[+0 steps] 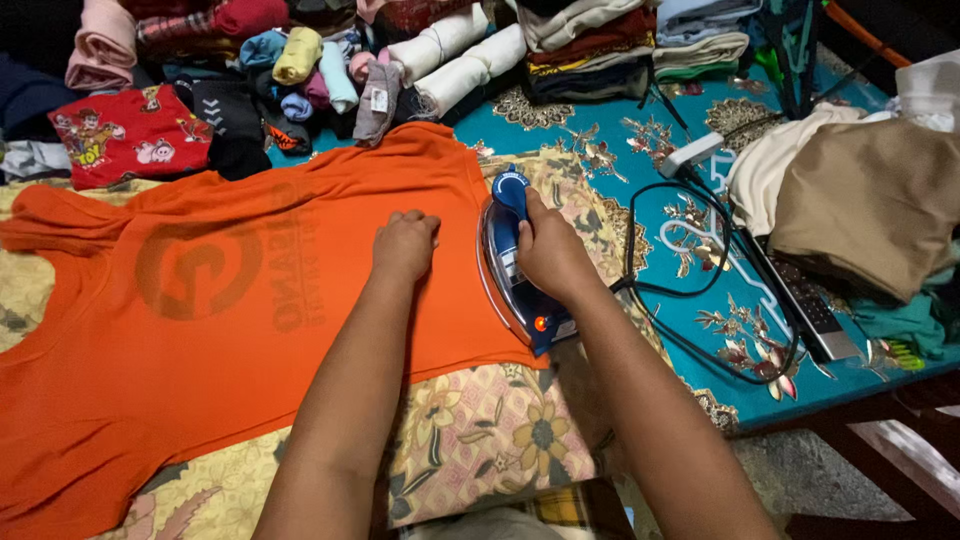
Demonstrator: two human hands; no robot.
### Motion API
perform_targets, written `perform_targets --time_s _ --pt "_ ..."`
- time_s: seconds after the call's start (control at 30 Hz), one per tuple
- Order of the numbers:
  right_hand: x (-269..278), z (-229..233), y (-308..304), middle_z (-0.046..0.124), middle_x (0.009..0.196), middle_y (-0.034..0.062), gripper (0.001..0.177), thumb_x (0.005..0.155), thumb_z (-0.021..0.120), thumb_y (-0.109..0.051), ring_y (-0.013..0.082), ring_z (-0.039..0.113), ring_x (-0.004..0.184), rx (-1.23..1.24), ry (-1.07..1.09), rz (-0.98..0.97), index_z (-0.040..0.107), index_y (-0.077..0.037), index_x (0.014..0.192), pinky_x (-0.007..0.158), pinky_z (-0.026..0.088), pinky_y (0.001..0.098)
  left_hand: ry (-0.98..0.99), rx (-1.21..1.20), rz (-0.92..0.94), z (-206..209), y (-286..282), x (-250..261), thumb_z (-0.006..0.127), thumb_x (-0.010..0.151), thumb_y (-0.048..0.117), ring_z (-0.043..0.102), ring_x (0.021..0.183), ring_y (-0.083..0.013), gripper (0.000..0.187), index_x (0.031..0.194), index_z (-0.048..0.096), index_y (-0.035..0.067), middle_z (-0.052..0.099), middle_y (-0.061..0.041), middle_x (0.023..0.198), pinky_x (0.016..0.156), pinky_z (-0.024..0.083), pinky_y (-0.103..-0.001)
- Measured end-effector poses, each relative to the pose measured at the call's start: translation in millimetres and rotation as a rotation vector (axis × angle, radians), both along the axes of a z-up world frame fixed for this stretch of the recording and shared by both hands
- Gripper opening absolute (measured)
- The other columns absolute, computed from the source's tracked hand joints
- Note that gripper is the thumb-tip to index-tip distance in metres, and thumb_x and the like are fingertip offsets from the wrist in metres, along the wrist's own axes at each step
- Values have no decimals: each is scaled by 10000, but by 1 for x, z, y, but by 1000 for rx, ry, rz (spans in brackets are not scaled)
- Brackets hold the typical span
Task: The person plugs in an iron and irons an orange t-shirt on a table. They smooth the shirt, move the iron across its surface, and adjust the fabric during the process.
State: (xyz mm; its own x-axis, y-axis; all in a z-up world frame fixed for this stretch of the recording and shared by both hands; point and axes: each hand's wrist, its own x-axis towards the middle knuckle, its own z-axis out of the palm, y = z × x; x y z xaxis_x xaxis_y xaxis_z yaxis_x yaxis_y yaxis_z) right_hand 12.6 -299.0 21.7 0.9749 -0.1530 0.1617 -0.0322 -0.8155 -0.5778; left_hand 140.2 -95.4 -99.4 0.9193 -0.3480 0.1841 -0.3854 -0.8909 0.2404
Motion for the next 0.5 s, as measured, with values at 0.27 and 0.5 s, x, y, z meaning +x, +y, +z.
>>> perform_targets --time_s 0.27,0.5 --pt "-46 -11 1 632 1108 306 582 996 495 -182 486 651 960 -99 38 -31 371 -51 1549 859 515 542 51 32 -31 4 4 8 735 899 258 589 1165 -281 292 1185 726 200 673 -19 1226 928 506 -473" --pt "-10 -13 4 622 1137 301 558 1016 490 -188 497 642 951 -110 -26 -19 372 -48 1544 843 517 549 -62 -37 -102 1 10 7 744 852 218 575 1146 -320 403 1245 691 148 641 -86 1280 904 507 -471"
